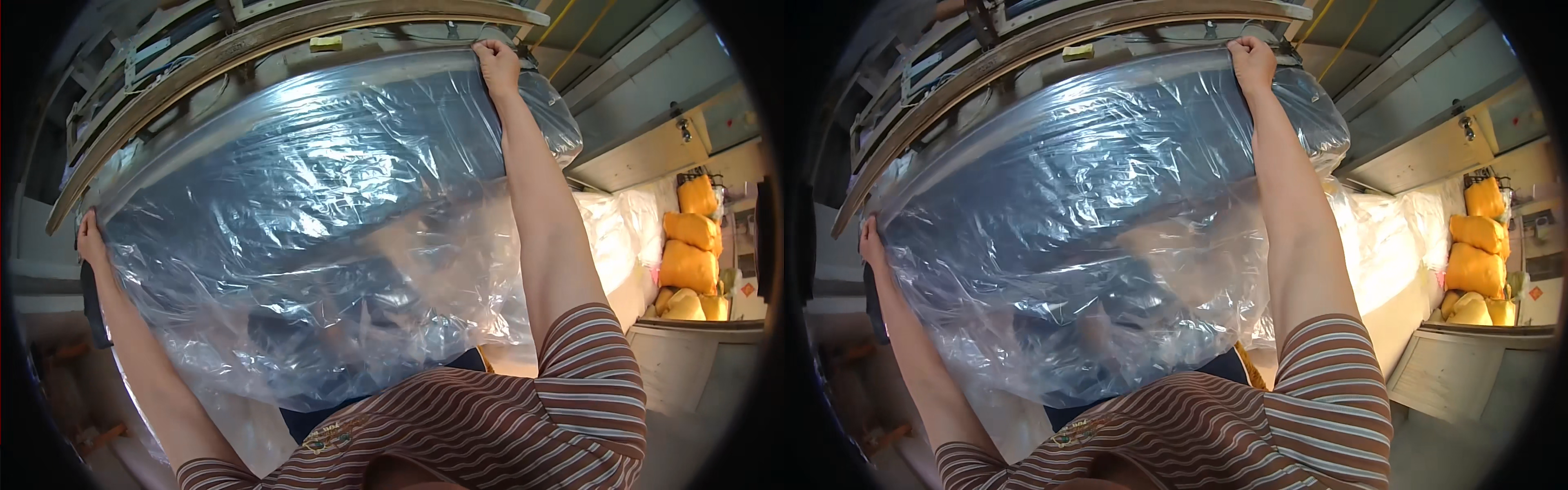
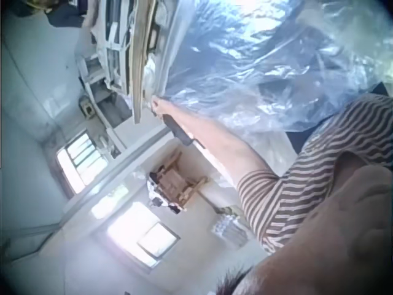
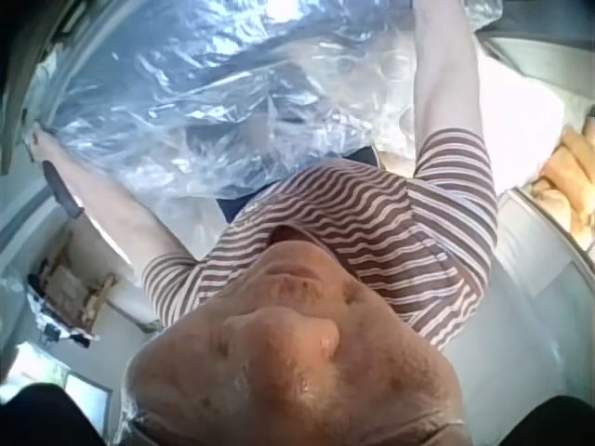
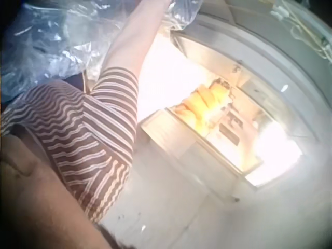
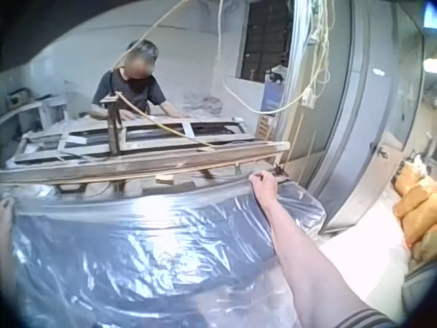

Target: The person wraps a large, dark-colored mattress with a clear plastic sheet. They repeatedly pull the plastic over the mattress, tucking it underneath and smoothing it out to ensure full coverage. The process involves continuous adjustment of the plastic sheet to fit the mattress shape.

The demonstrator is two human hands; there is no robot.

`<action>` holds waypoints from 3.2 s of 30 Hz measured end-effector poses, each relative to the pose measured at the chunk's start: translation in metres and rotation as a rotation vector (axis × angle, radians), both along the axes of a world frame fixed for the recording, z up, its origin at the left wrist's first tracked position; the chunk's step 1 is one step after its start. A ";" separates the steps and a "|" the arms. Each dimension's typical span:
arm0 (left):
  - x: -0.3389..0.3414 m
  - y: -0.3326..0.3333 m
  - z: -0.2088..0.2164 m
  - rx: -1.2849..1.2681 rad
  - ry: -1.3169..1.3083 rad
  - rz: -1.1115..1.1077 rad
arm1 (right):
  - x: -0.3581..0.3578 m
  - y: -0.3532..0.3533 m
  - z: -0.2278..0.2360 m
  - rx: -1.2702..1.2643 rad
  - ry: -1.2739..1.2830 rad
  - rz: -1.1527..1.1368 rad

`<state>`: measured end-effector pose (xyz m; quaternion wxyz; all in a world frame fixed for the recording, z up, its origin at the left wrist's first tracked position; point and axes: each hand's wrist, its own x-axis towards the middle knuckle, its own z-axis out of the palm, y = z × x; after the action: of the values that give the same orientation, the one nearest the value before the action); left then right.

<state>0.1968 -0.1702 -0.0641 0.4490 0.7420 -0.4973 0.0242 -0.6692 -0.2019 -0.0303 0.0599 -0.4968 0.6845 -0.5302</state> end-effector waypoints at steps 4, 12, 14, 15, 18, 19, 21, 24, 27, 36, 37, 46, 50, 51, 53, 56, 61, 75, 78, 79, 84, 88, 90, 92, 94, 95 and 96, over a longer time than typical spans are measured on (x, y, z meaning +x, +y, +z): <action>-0.024 -0.005 0.008 0.139 -0.120 0.145 | -0.010 -0.001 -0.003 -0.084 0.217 -0.095; 0.032 0.006 -0.008 0.002 0.711 -0.235 | -0.009 -0.004 -0.004 -0.177 0.056 -0.179; -0.009 0.026 0.010 -0.082 0.752 -0.257 | -0.012 -0.003 -0.003 -0.166 0.017 -0.154; -0.005 0.027 0.016 -0.084 0.760 -0.257 | -0.015 -0.005 -0.003 -0.170 -0.014 -0.147; 0.010 0.030 0.012 0.005 0.582 -0.186 | -0.025 -0.016 -0.001 -0.149 -0.009 -0.120; 0.015 0.029 0.019 0.147 0.382 -0.166 | -0.025 -0.015 -0.001 -0.139 0.002 -0.118; -0.018 0.032 0.006 0.079 -0.063 -0.150 | -0.008 -0.007 0.006 -0.271 0.160 -0.229; -0.008 0.072 0.047 0.112 -0.034 -0.136 | 0.041 0.030 0.019 -0.343 0.161 -0.129; 0.001 0.137 0.105 -0.090 0.439 -0.089 | 0.079 0.080 0.016 -0.199 -0.470 0.060; 0.014 0.357 0.158 -0.399 0.550 0.214 | 0.136 0.188 0.045 0.446 -0.660 0.666; 0.021 0.381 0.161 -0.398 0.556 0.206 | 0.139 0.194 0.051 0.537 -0.601 0.723; 0.061 0.492 0.090 -0.151 0.461 0.324 | 0.156 0.243 0.037 0.342 -0.444 0.844; 0.007 0.448 0.060 0.827 -0.625 0.443 | 0.145 0.288 0.033 0.437 -1.035 0.771; -0.057 0.412 0.073 0.994 -0.663 0.422 | 0.142 0.296 0.030 0.468 -1.149 0.792; -0.047 0.391 0.074 0.408 -0.482 0.012 | 0.143 0.304 0.030 0.473 -1.186 0.888; -0.201 0.298 0.099 0.285 -0.258 -0.367 | 0.141 0.309 0.029 0.216 -0.628 0.842; -0.440 0.235 0.128 0.141 -0.256 -0.988 | 0.131 0.316 0.038 0.229 -0.544 0.819; -0.565 0.184 0.090 0.041 0.053 -1.445 | 0.117 0.311 0.046 0.390 -0.848 0.905; -0.564 0.183 0.078 0.109 0.289 -1.471 | 0.101 0.306 0.058 0.548 -0.998 0.948; -0.565 0.185 0.071 0.220 0.548 -1.404 | 0.095 0.303 0.064 0.606 -1.051 0.973; -0.561 0.196 0.062 0.280 1.062 -1.307 | 0.052 0.262 0.067 -0.086 0.667 0.462; -0.524 0.201 0.060 0.074 1.306 -1.266 | 0.081 0.264 0.081 0.085 0.574 0.688; -0.487 0.199 0.068 -0.008 1.268 -1.010 | 0.108 0.283 0.094 0.193 0.323 0.835; -0.461 0.203 0.090 -0.062 1.101 -0.599 | 0.111 0.302 0.072 0.333 0.402 1.055; -0.414 0.206 0.102 -0.119 0.968 -0.495 | 0.094 0.324 0.018 0.460 0.514 1.154; -0.388 0.209 0.107 -0.117 0.899 -0.410 | 0.078 0.336 -0.005 0.551 0.658 1.117; -0.354 0.213 0.109 -0.115 0.847 -0.403 | 0.058 0.346 -0.024 0.736 0.806 1.060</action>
<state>-0.1573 0.0426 0.0449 0.6485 0.5492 -0.4024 -0.3404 -0.6110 0.1443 -0.0545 0.2137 -0.8624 0.4556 0.0547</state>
